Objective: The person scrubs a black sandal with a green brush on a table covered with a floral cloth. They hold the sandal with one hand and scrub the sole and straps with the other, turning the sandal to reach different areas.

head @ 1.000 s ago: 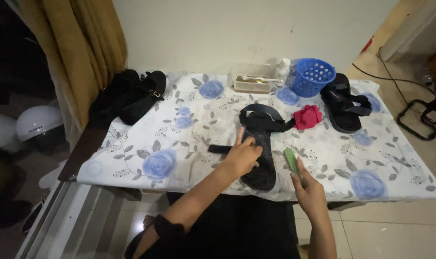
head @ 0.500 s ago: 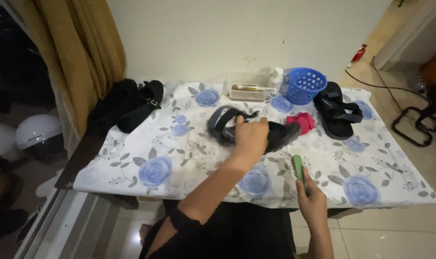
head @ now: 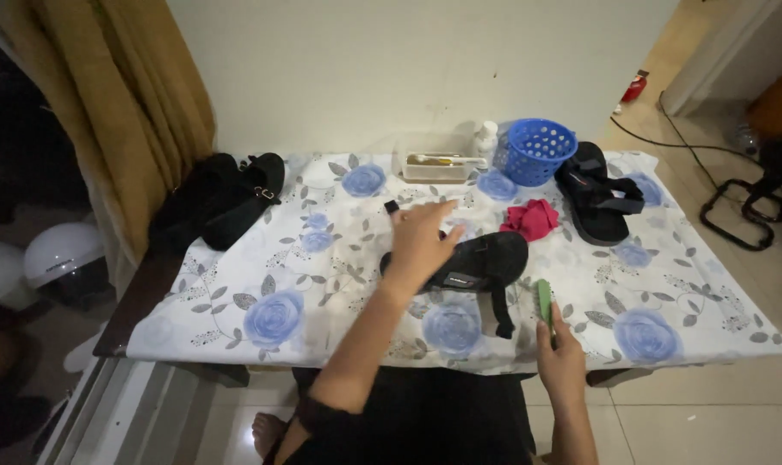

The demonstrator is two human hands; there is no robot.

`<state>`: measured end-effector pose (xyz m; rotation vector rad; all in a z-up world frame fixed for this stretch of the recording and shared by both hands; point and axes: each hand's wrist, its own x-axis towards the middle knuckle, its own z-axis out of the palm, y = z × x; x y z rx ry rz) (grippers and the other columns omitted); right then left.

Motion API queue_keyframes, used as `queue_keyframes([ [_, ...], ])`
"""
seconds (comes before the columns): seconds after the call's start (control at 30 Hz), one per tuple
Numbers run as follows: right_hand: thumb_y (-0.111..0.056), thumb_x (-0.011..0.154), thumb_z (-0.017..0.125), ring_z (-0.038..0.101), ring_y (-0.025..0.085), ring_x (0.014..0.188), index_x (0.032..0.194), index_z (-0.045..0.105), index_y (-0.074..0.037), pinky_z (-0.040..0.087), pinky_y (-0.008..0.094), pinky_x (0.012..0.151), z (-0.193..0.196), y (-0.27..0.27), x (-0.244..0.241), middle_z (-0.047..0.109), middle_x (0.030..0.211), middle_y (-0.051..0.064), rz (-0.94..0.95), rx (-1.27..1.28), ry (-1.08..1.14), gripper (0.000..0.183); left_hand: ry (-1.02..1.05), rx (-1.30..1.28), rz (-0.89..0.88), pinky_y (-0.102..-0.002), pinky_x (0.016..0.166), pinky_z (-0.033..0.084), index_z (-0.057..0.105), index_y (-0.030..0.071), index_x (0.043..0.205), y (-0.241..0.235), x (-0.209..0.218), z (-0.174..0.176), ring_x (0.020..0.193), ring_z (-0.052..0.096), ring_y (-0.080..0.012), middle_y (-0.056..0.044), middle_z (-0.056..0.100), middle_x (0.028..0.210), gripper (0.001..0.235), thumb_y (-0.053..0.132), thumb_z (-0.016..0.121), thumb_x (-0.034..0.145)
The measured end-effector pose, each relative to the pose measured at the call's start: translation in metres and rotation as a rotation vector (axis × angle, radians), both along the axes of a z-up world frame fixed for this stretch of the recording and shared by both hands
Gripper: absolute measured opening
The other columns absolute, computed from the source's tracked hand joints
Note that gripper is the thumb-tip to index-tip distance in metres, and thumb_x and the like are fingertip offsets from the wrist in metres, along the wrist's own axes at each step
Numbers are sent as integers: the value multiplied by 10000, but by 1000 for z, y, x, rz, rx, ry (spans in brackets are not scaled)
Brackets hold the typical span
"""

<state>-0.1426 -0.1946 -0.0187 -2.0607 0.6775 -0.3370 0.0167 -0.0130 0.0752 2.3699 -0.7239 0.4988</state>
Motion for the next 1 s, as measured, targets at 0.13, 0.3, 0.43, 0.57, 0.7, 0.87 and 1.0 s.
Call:
queue_keyframes([
  [0.13, -316, 875, 388, 566, 242, 852, 1406, 319, -157, 419, 335, 709, 12, 4, 13, 604, 1055, 174, 39, -23, 96, 559, 397, 153, -117, -544, 988, 181, 415, 216, 1313, 40, 8, 4, 1248, 311, -300, -69, 381, 1365, 678, 541, 567, 738],
  [0.3, -220, 849, 571, 498, 385, 1102, 1255, 521, -51, 422, 474, 886, -6, -19, 62, 566, 1121, 258, 97, 14, -71, 442, 545, 145, -73, -505, 909, 382, 458, 214, 1286, 47, 4, -10, 1116, 527, -355, -192, 558, 1186, 663, 494, 636, 713],
  [0.43, -261, 861, 576, 591, 268, 600, 1222, 562, -75, 447, 387, 545, -5, -33, 98, 645, 703, 193, 144, -27, -83, 407, 335, 80, 14, -412, 734, 483, 591, 199, 1005, 45, 5, -22, 848, 649, -318, -105, 672, 845, 290, 410, 592, 806],
  [0.57, -222, 822, 591, 606, 287, 620, 1175, 592, -65, 449, 375, 617, 0, -49, 141, 634, 612, 171, 264, -98, -54, 386, 401, -345, 6, -322, 589, 508, 621, 159, 889, 40, 3, -11, 630, 652, -223, -66, 654, 634, 125, 265, 562, 857],
  [0.7, -354, 817, 533, 641, 305, 840, 1150, 623, -176, 452, 400, 742, 36, -41, 164, 667, 595, 118, 360, -324, 95, 388, 250, -29, 135, -438, 810, 405, 566, 201, 1084, 43, 20, -26, 748, 654, -263, -84, 670, 739, 272, 348, 547, 856],
  [0.87, -341, 849, 469, 631, 323, 795, 1165, 613, -158, 464, 415, 734, 61, -37, 205, 652, 676, 125, 389, -459, 108, 393, 170, 326, 230, -486, 885, 307, 580, 222, 1114, 51, 37, -42, 976, 513, -277, -75, 561, 993, 339, 341, 606, 797],
  [1.0, -323, 893, 448, 587, 418, 969, 1197, 590, -189, 463, 491, 819, 94, -3, 242, 658, 981, 203, 427, -660, 127, 361, 269, 410, 8, -560, 1028, 138, 497, 254, 1218, 56, 24, -27, 1175, 419, -309, -106, 452, 1241, 537, 281, 707, 724],
])
